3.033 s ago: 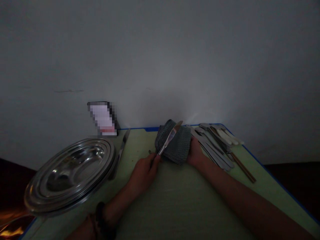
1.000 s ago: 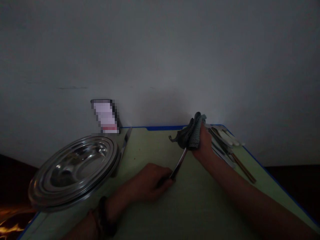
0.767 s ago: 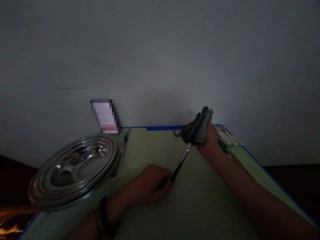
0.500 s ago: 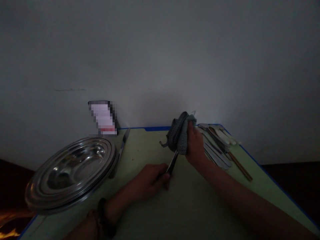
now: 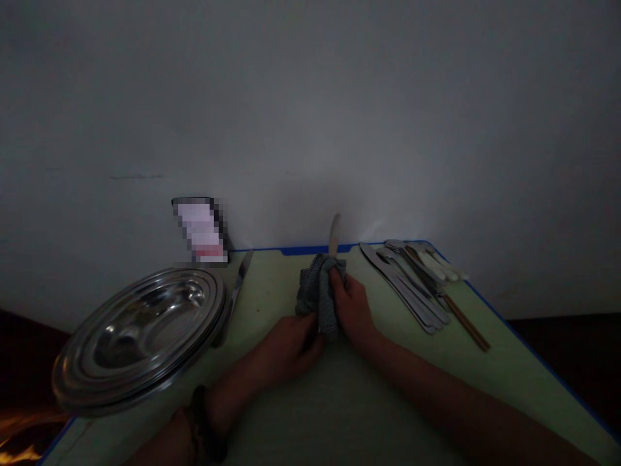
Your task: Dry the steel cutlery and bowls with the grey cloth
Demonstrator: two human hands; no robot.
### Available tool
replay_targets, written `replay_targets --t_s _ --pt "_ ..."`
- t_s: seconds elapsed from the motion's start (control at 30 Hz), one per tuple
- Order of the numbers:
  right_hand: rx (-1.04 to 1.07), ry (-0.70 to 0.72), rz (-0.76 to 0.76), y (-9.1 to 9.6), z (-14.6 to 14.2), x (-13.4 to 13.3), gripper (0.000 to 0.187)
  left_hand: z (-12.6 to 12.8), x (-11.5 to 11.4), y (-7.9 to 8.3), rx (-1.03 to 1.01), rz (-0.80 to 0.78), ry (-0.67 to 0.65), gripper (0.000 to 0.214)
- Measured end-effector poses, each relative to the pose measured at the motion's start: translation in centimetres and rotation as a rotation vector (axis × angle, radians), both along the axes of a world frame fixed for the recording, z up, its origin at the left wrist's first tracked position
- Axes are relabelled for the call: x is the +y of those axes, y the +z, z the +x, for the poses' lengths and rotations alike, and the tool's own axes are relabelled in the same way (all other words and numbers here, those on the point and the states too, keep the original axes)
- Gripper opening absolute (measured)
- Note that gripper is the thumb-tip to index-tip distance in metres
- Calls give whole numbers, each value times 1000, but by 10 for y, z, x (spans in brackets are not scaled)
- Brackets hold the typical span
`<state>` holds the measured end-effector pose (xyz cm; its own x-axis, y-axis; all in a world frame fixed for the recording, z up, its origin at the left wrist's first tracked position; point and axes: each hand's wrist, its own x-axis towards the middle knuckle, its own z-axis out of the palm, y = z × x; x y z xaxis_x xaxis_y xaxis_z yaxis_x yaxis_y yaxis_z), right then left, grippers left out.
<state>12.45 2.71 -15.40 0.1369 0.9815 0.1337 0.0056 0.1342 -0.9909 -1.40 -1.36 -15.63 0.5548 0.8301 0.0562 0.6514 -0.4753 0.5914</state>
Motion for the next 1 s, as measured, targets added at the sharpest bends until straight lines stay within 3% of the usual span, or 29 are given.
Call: replay_targets --t_s 0.13,0.27,0.37,0.53,0.6,0.67,0.73,0.83,1.0 --pt "179 -91 -44 14 19 21 39 2 -5 8 154 48 -58 13" --pt "420 -185 10 30 40 43 37 -1 -6 14 133 57 -82 15" --pt "521 -246 47 37 52 53 35 -5 -3 12 -92 -112 -85 26" --pt "619 -176 54 37 54 55 36 -11 6 9 -415 -449 -68 31" --pt "605 -156 10 36 47 50 36 -11 7 10 -424 -525 -43 38" --pt "548 -131 -27 32 37 42 38 -11 8 11 -405 -524 -29 32" --pt "464 -91 -50 23 25 32 41 -10 8 11 -377 -451 -20 24" --pt "341 43 -77 4 7 16 42 -8 8 10 -342 -357 23 33" --pt "225 106 -109 -14 -9 -4 40 -3 8 10 -348 -254 227 41"
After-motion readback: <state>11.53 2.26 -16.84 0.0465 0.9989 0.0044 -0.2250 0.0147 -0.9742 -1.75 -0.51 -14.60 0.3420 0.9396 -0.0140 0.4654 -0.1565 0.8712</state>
